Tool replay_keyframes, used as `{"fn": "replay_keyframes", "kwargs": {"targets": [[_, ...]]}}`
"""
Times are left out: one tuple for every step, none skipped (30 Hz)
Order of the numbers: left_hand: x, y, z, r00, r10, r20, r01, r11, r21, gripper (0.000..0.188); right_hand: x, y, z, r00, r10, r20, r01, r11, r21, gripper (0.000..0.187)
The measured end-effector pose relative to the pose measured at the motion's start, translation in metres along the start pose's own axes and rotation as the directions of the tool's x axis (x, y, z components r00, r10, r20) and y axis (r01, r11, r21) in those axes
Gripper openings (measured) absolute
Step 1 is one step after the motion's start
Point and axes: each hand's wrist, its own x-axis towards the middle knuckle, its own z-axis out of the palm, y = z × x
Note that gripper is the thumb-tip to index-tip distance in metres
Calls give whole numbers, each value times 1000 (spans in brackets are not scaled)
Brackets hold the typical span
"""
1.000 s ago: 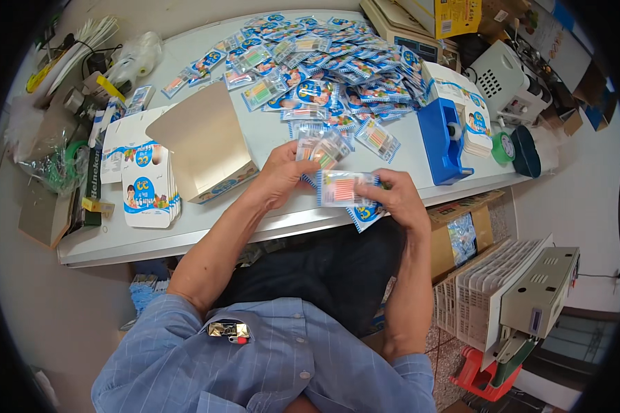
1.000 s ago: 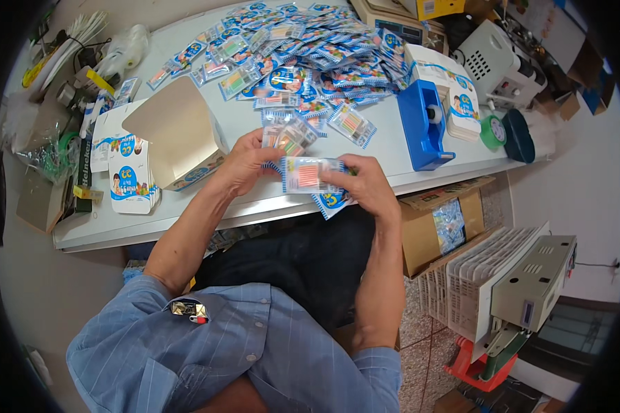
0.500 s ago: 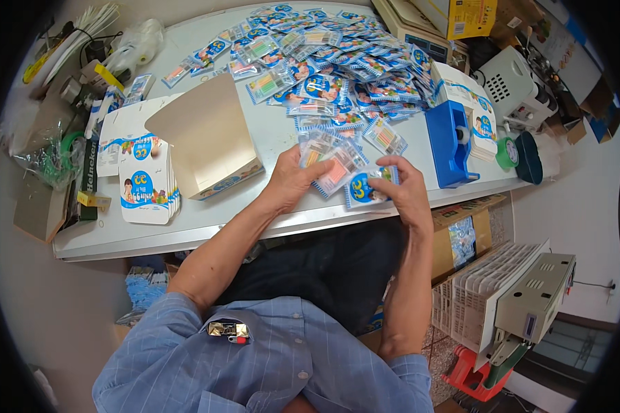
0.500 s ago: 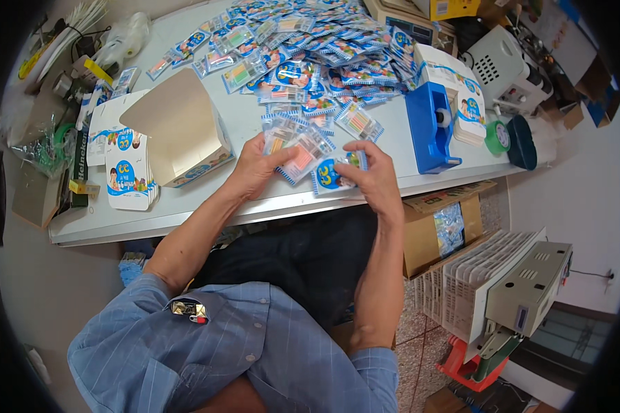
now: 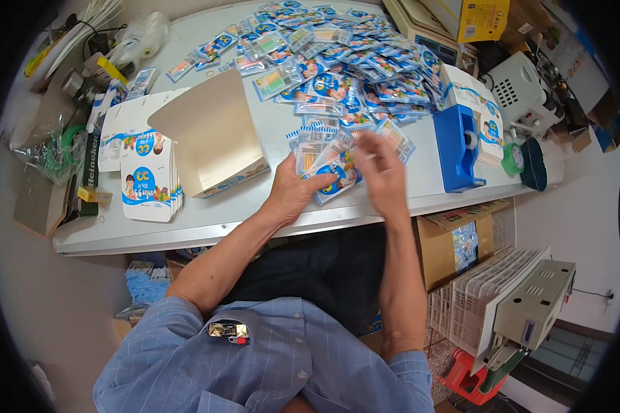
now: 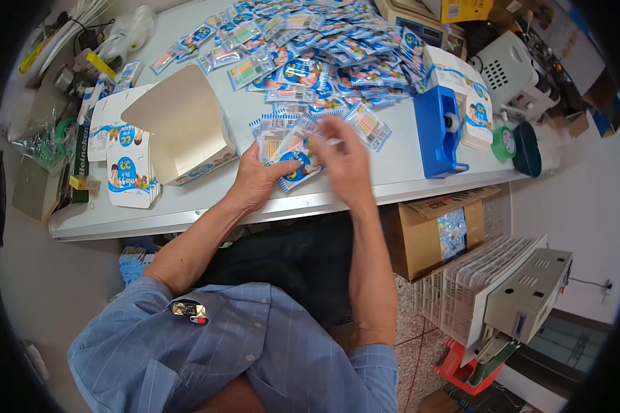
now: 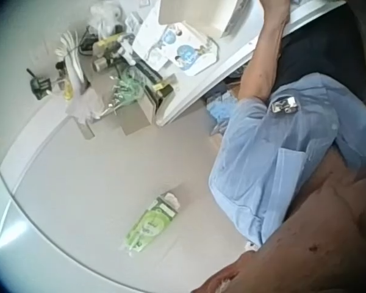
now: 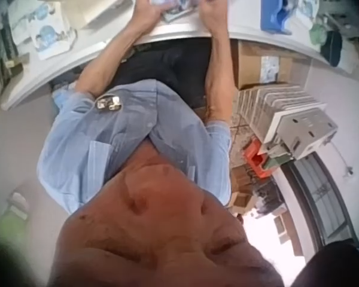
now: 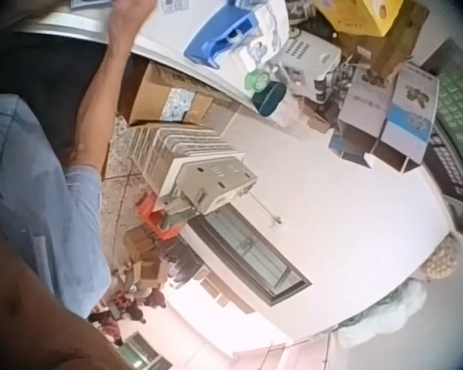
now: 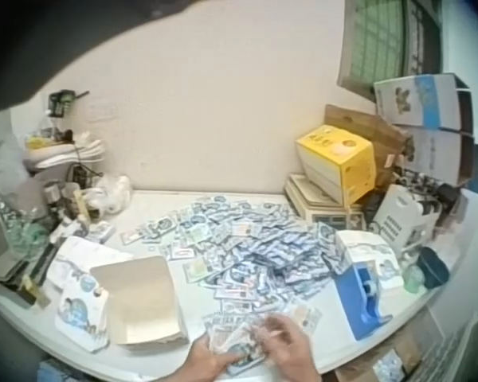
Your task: Assembling cardboard boxes and filling them with a specific quantity of small packets.
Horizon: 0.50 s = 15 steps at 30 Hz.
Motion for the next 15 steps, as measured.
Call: {"fn": "replay_keyframes", "kwargs": {"targets": [[-1, 1, -2, 998, 44, -39, -43, 998, 46, 59, 12, 3, -10, 990, -19, -139, -6, 984, -180, 47], [-2, -1, -4, 998, 49, -44, -47, 998, 45, 59, 25, 6, -29, 959, -67, -275, -37, 934, -356, 52], [-1, -4, -4, 999, 47, -25, -45, 997, 62, 59, 33, 19, -52, 947, -194, -258, -3, 795, -607, 56], [0, -6, -2, 999, 45, -4, -44, 996, 79, 58, 39, 34, -73, 928, -308, -208, 14, 588, -809, 61], [0, -4, -4, 999, 50, -9, -49, 996, 79, 58, 48, 31, -75, 982, -138, -127, -21, 591, -806, 60], [-2, -3, -5, 999, 41, -18, -40, 996, 75, 56, 50, 29, -74, 983, -140, -122, -16, 591, -807, 60], [-2, -2, -6, 999, 31, -26, -29, 997, 70, 54, 50, 26, -76, 990, -28, -137, -94, 593, -800, 58], [0, -3, -7, 999, 37, -32, -35, 997, 66, 54, 51, 18, -75, 986, 85, -143, -166, 586, -793, 55], [1, -5, -9, 998, 51, -41, -48, 997, 52, 53, 51, 12, -75, 988, 86, -131, -156, 587, -794, 55], [2, -7, -11, 997, 63, -49, -61, 997, 38, 52, 49, 5, -78, 965, 208, -157, -256, 633, -731, 53], [2, -8, -11, 997, 63, -54, -61, 997, 36, 52, 43, 2, -79, 927, 331, -176, -361, 660, -659, 51], [3, -8, -11, 995, 70, -64, -67, 997, 48, 51, 31, 6, -78, 912, 365, -189, -411, 813, -412, 39], [3, -9, -10, 994, 76, -73, -72, 996, 60, 50, 17, 13, -73, 912, 366, -186, -380, 924, -41, 36], [4, -10, -7, 995, 74, -67, -70, 996, 55, 50, 1, 19, -66, 910, 367, -193, -291, 897, 334, 33], [4, -11, -1, 994, 95, -56, -93, 995, 24, 49, -16, 33, -64, 934, 311, -175, -186, 843, 504, 35]]}}
